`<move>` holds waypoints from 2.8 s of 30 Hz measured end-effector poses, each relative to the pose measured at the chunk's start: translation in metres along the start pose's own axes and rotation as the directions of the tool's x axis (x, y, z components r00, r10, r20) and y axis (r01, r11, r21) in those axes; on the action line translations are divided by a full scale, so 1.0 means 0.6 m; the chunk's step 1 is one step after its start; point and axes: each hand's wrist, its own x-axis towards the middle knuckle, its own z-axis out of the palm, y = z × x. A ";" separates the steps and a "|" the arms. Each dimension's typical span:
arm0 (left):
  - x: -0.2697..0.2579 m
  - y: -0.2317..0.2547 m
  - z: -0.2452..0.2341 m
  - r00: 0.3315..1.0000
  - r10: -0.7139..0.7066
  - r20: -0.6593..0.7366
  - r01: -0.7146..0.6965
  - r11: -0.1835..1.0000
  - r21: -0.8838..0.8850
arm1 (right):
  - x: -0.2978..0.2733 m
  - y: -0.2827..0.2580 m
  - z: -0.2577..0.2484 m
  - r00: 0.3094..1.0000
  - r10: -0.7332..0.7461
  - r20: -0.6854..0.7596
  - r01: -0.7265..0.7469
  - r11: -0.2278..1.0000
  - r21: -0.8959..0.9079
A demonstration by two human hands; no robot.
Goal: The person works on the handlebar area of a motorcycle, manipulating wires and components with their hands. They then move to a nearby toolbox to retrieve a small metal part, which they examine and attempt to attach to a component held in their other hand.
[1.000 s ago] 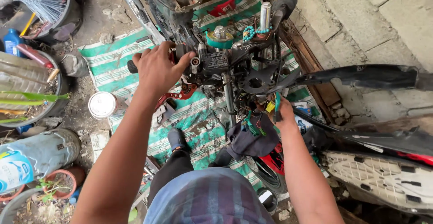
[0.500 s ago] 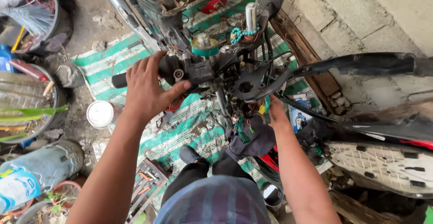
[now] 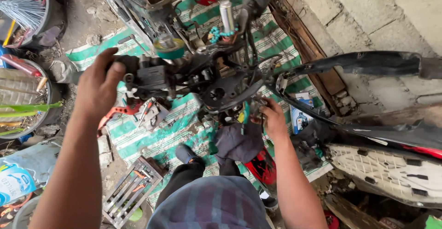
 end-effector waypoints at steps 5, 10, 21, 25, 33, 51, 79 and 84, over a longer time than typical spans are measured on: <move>-0.002 -0.004 0.006 0.984 0.064 -0.167 -0.058 0.998 0.039 | -0.011 0.025 -0.119 0.965 -0.031 0.259 -0.090 0.892 0.442; -0.038 0.109 0.027 0.793 0.455 -0.406 -0.335 0.881 0.335 | 0.041 -0.040 -0.141 0.958 -0.075 0.278 -0.107 0.803 0.586; -0.145 0.263 0.216 0.862 0.496 -0.107 -0.503 0.862 -0.058 | 0.190 -0.170 -0.033 0.941 -0.134 0.309 -0.229 0.421 0.878; -0.147 0.216 0.227 0.818 0.571 -0.065 -0.567 0.821 0.069 | 0.187 -0.208 -0.011 0.909 -0.192 0.370 -0.259 0.434 0.863; -0.132 0.209 0.181 0.930 0.351 -0.104 -0.355 0.935 -0.019 | 0.109 -0.386 0.038 0.893 -0.054 0.446 -0.117 0.930 0.348; 0.201 0.240 0.427 0.936 0.263 0.235 -0.297 0.948 0.119 | 0.023 -0.437 0.182 0.709 -0.500 0.497 0.702 0.563 -0.436; 0.206 0.279 0.450 0.975 -0.124 0.185 0.077 0.967 0.244 | 0.084 -0.425 0.233 0.540 -0.558 0.630 0.799 0.105 -0.592; 0.211 0.274 0.432 0.927 -0.191 0.323 0.107 0.959 0.261 | 0.084 -0.424 0.242 0.587 -0.512 0.627 0.767 0.105 -0.633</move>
